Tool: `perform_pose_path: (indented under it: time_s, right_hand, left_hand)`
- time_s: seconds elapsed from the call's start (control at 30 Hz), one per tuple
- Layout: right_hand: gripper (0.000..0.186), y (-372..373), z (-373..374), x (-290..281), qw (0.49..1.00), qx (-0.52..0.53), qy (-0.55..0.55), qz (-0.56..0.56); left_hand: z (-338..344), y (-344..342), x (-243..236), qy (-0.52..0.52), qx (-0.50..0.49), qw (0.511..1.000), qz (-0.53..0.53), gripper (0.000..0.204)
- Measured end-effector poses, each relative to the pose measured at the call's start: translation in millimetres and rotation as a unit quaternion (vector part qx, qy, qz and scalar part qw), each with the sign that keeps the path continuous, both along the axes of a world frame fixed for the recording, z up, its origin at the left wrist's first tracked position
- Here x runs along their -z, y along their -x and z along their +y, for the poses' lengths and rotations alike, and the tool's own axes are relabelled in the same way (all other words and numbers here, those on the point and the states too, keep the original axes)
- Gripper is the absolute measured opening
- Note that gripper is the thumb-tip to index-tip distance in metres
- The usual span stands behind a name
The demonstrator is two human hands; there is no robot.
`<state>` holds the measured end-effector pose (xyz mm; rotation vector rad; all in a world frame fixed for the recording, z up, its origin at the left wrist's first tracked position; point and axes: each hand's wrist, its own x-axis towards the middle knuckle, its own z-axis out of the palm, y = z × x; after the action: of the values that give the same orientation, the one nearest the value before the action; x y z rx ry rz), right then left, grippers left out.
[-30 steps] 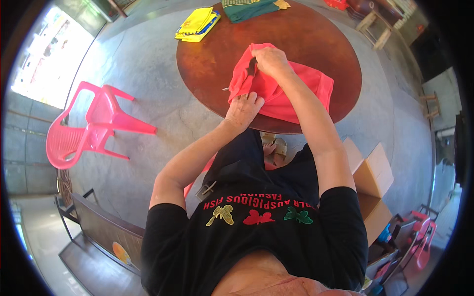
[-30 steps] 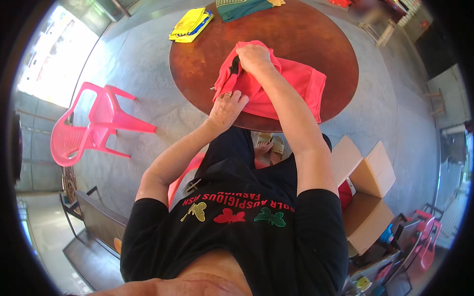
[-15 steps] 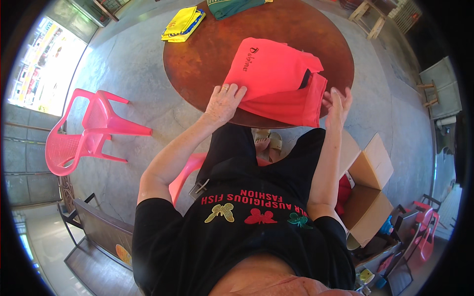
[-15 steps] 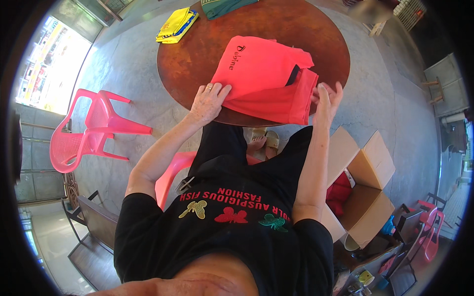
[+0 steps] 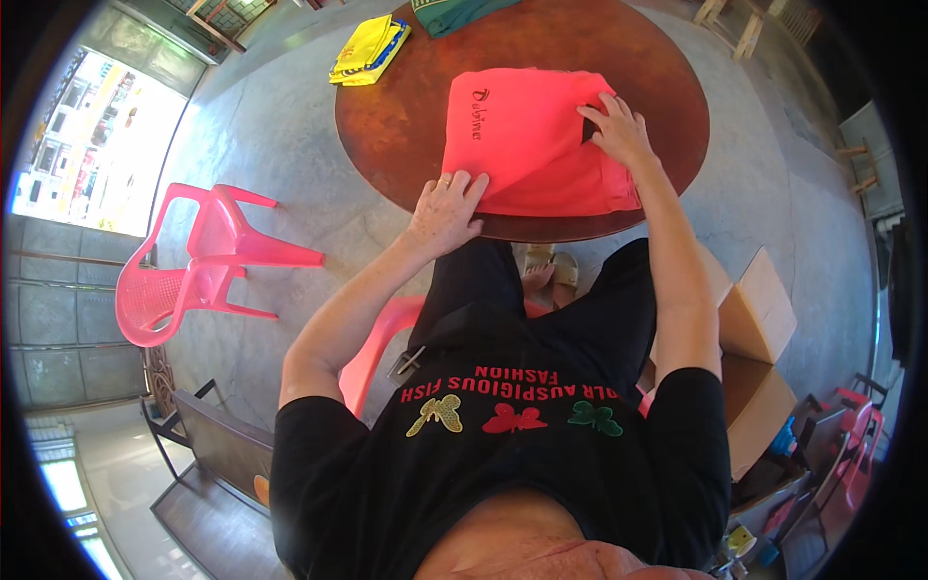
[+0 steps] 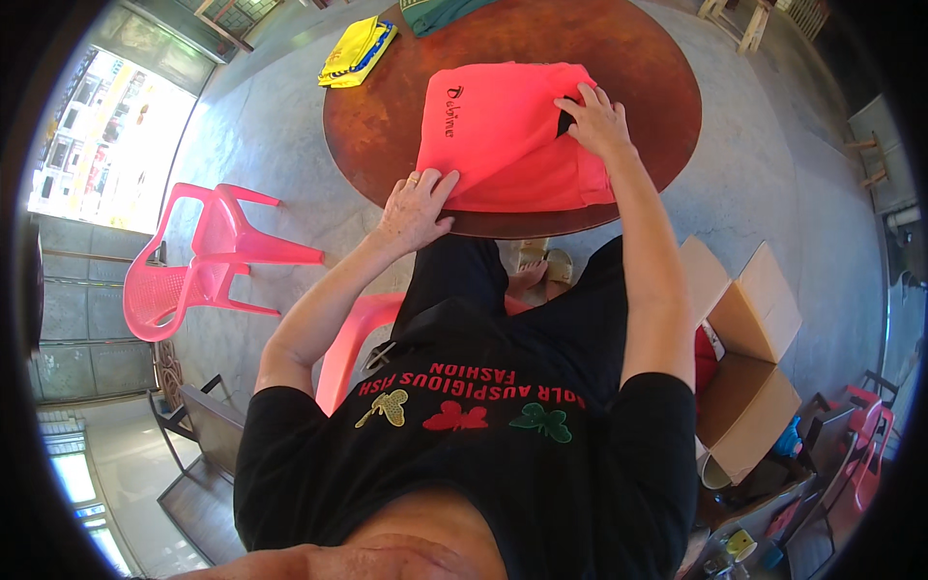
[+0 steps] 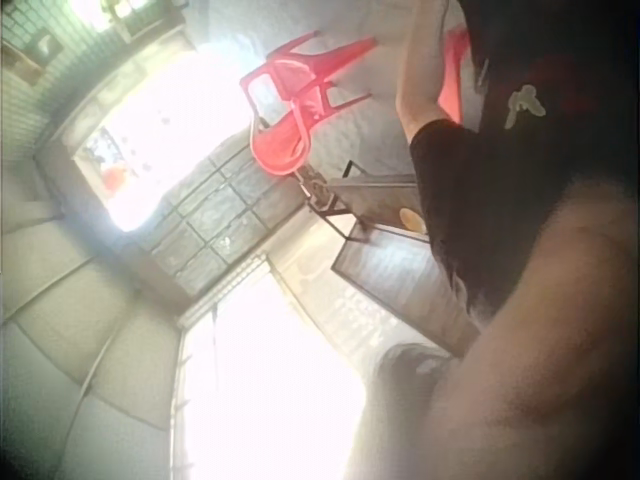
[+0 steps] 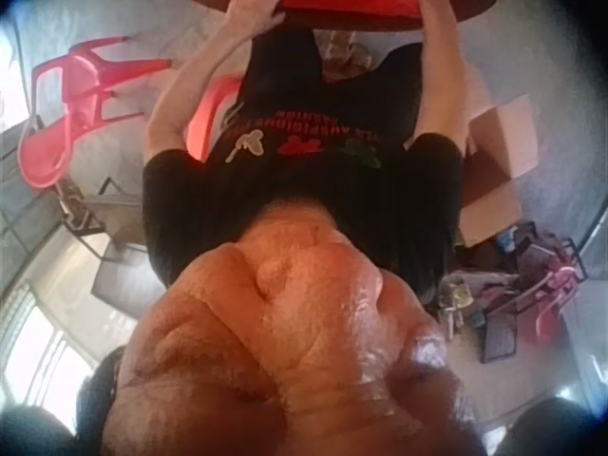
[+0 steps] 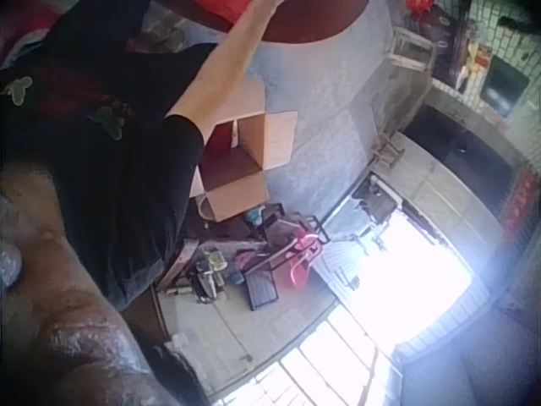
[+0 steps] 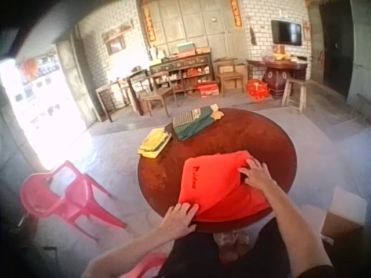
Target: Folding pink fabric tote bags on a round wooden table.
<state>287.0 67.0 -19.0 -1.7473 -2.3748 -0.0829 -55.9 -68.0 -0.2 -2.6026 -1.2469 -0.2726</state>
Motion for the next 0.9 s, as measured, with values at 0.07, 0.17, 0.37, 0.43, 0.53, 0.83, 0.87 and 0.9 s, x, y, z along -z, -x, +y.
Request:
perform_pose_path:
  time_s: [0.07,0.17,0.37,0.43,0.53,0.83,0.87,0.9]
  right_hand:
    - [0.052,4,4,-1,1.000,-0.024,-0.019,-0.002]
    - [0.047,4,3,0,0.997,-0.065,-0.040,0.006]
    - [0.028,10,21,-6,0.995,-0.087,-0.033,0.031]
    - [0.025,16,32,-20,0.995,-0.096,-0.025,0.015]
    - [0.024,22,43,-39,0.993,-0.113,-0.018,0.030]
    - [0.041,27,46,-20,0.968,-0.152,-0.008,0.200]
    - [0.042,33,49,-15,0.969,-0.107,-0.042,0.218]
    - [0.043,32,51,-7,0.968,-0.058,-0.076,0.232]
  left_hand:
    - [0,-4,-14,0.072,-0.020,0.993,-0.087,0.055]
    - [12,-14,-14,0.036,-0.051,0.995,-0.075,0.061]
    - [49,-79,-1,-0.012,-0.052,0.996,-0.071,0.067]
    - [62,-94,-3,-0.028,-0.061,0.995,-0.070,0.069]
    - [85,-105,-2,-0.009,-0.110,0.992,-0.056,0.067]
    - [153,-55,-27,0.210,-0.129,0.946,-0.212,0.035]
    - [157,-50,-30,0.215,-0.122,0.944,-0.217,0.033]
    - [158,-50,-34,0.221,-0.111,0.943,-0.224,0.032]
